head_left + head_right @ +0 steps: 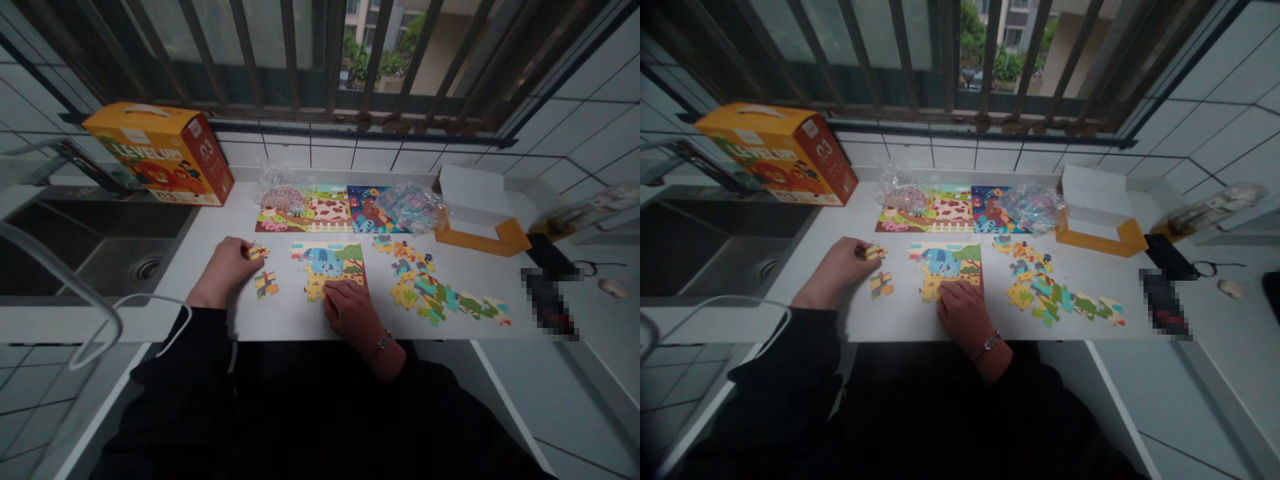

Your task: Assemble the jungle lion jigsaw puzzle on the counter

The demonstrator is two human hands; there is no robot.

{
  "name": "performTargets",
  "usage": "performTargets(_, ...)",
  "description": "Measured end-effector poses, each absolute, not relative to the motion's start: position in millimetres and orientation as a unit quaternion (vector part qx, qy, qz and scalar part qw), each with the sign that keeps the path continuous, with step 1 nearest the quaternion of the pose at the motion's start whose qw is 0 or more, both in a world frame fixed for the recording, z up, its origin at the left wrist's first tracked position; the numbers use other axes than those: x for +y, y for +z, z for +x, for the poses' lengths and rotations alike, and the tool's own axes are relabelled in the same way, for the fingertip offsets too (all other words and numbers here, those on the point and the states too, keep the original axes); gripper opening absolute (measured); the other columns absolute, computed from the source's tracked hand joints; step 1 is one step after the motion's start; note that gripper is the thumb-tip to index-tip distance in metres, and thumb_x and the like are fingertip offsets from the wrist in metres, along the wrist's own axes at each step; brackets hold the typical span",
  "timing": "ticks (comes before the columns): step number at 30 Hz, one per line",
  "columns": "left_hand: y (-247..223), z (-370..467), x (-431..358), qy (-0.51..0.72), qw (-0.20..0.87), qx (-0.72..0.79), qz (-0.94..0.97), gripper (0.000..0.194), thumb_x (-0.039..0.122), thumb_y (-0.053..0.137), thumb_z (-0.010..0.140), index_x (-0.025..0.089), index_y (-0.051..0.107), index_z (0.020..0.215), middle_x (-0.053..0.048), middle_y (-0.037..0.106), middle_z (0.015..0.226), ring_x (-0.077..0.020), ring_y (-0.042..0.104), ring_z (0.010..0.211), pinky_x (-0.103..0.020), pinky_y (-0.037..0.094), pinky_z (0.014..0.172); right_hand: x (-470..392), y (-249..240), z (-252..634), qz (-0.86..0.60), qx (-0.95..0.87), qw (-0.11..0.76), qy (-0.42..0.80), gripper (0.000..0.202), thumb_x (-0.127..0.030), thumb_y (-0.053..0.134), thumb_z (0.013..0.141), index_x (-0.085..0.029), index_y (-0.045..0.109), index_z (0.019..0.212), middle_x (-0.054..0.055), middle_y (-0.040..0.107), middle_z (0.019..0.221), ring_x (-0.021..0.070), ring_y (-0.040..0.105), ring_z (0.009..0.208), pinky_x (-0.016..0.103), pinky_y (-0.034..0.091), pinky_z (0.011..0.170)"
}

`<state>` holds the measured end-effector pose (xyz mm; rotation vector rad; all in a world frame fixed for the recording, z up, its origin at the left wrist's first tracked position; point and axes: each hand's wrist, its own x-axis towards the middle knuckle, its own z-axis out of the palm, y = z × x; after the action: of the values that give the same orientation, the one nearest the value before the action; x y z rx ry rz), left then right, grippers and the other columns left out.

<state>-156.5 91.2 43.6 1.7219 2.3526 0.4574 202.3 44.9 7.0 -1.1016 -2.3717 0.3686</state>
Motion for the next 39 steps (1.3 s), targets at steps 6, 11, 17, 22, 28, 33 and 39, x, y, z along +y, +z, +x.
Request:
performTargets(6, 50.2, -156.1, 85.9, 0.163, 0.08, 0.7, 0.691, 0.04, 0.028, 0.079, 0.082, 0.021, 0.071, 0.121, -0.014, 0.074, 0.127, -0.0329, 0.069, 0.122, -0.047, 0.055, 0.114, 45.0, 6.8, 201.7, -0.404, -0.87, 0.249, 0.135, 0.03, -0.021, 0.062, 0.11, -0.022, 0.08, 0.134, 0.011, 0.08, 0.142, 0.0305, 0.071, 0.129, 0.053, 0.054, 0.117)
performTargets(11, 57.6, -133.9, 83.8, 0.154, 0.085, 0.633, 0.754, 0.044, 0.021, 0.076, 0.085, 0.02, 0.071, 0.129, -0.014, 0.075, 0.132, -0.0327, 0.067, 0.126, -0.049, 0.052, 0.117, 45.3, 5.9, 201.4, -0.403, -0.871, 0.249, 0.132, 0.03, -0.022, 0.062, 0.11, -0.022, 0.08, 0.134, 0.011, 0.08, 0.142, 0.0308, 0.071, 0.13, 0.053, 0.054, 0.117)
performTargets(17, 54.5, -102.1, 76.1, 0.172, 0.107, 0.539, 0.817, 0.05, 0.019, 0.07, 0.091, 0.023, 0.07, 0.141, -0.012, 0.072, 0.143, -0.0311, 0.064, 0.135, -0.048, 0.051, 0.121, 44.1, 7.9, 201.8, -0.409, -0.87, 0.243, 0.132, 0.03, -0.021, 0.064, 0.109, -0.021, 0.08, 0.134, 0.01, 0.08, 0.143, 0.032, 0.071, 0.13, 0.054, 0.053, 0.118)
performTargets(22, 51.7, -87.3, 72.4, 0.15, 0.134, 0.498, 0.844, 0.042, 0.019, 0.067, 0.095, 0.027, 0.078, 0.134, -0.012, 0.071, 0.145, -0.0318, 0.063, 0.139, -0.05, 0.051, 0.122, 43.7, 9.3, 202.0, -0.41, -0.869, 0.242, 0.131, 0.03, -0.021, 0.064, 0.109, -0.023, 0.079, 0.135, 0.01, 0.08, 0.143, 0.0316, 0.07, 0.131, 0.054, 0.053, 0.118)
performTargets(28, 44.7, -83.3, 72.7, 0.167, 0.119, 0.487, 0.849, 0.04, 0.017, 0.062, 0.099, 0.026, 0.081, 0.134, -0.012, 0.071, 0.151, -0.0309, 0.065, 0.142, -0.052, 0.053, 0.123, 44.0, 9.3, 201.5, -0.411, -0.867, 0.246, 0.137, 0.031, -0.021, 0.064, 0.109, -0.022, 0.08, 0.135, 0.011, 0.08, 0.143, 0.0312, 0.07, 0.13, 0.053, 0.053, 0.117)
performTargets(33, 41.7, -79.6, 72.6, 0.155, 0.097, 0.476, 0.86, 0.044, 0.014, 0.058, 0.102, 0.024, 0.078, 0.14, -0.011, 0.075, 0.15, -0.03, 0.069, 0.14, -0.053, 0.055, 0.121, 44.1, 8.7, 201.2, -0.412, -0.868, 0.241, 0.135, 0.03, -0.021, 0.065, 0.108, -0.022, 0.08, 0.135, 0.01, 0.08, 0.143, 0.0316, 0.07, 0.131, 0.053, 0.052, 0.119)
performTargets(39, 39.1, -76.8, 69.3, 0.152, 0.078, 0.493, 0.853, 0.046, 0.015, 0.06, 0.104, 0.024, 0.075, 0.146, -0.01, 0.075, 0.153, -0.0305, 0.07, 0.14, -0.055, 0.056, 0.119, 43.9, 6.6, 202.1, -0.406, -0.87, 0.246, 0.132, 0.03, -0.021, 0.065, 0.109, -0.021, 0.079, 0.135, 0.01, 0.079, 0.143, 0.0317, 0.07, 0.13, 0.054, 0.053, 0.118)
